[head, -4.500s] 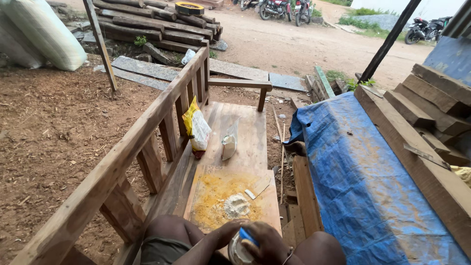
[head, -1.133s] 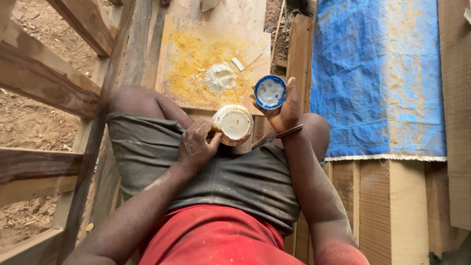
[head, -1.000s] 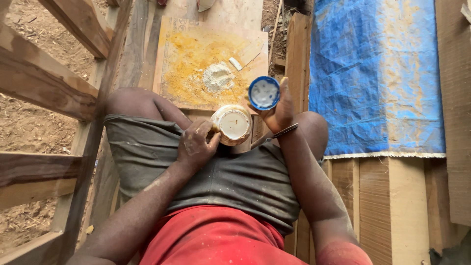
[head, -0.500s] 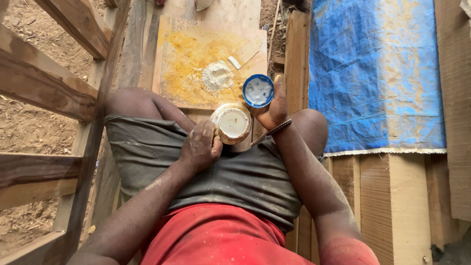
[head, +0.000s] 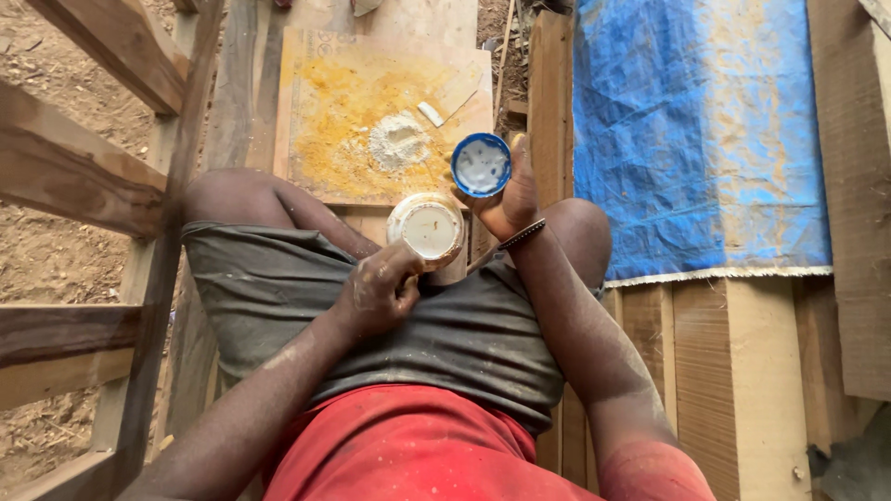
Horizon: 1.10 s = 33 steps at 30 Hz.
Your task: The person prepares a mixture by pouring white powder and liquid onto a wooden board, then blends them together using a small wooden scrap.
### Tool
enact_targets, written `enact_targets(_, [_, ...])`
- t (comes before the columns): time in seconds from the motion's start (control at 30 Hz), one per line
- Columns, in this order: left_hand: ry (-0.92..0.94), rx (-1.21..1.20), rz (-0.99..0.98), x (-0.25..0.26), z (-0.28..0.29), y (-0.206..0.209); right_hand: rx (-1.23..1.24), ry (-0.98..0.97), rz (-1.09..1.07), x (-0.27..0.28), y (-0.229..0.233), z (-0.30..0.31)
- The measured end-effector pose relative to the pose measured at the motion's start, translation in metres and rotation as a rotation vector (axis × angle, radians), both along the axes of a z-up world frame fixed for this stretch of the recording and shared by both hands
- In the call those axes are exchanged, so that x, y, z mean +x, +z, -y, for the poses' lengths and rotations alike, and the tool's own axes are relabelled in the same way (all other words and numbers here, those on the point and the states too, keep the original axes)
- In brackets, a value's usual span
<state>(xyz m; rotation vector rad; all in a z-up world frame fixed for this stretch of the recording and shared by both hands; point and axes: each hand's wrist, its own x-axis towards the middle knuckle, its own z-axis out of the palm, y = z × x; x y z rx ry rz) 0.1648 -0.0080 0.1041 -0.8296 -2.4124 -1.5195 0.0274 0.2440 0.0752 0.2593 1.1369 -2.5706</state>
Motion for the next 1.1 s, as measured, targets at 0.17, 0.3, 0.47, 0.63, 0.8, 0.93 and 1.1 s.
enact_targets(0.17, [-0.048,-0.056,-0.182,-0.001,-0.008,0.013,-0.002,0.010,-0.002,0.000,0.004,0.001])
enact_targets(0.3, [-0.050,-0.121,-0.345,-0.011,-0.014,0.009,0.006,0.026,-0.031,0.001,0.007,0.000])
enact_targets(0.47, [-0.175,-0.391,-0.479,-0.038,-0.034,0.007,0.044,0.011,-0.062,0.005,0.011,-0.001])
enact_targets(0.63, [-0.263,-0.547,-0.507,-0.062,-0.052,0.033,0.048,-0.008,-0.035,0.004,0.014,-0.003])
enact_targets(0.8, [-0.424,-0.769,-0.491,-0.077,-0.071,0.036,0.020,-0.035,-0.030,0.002,0.009,-0.008])
enact_targets(0.93, [-0.433,-0.865,-0.415,-0.081,-0.073,0.033,0.013,-0.030,-0.037,0.003,0.006,-0.014])
enact_targets(1.1, [-0.552,-0.924,-0.469,-0.079,-0.072,0.039,0.001,-0.045,-0.037,0.001,0.010,-0.018])
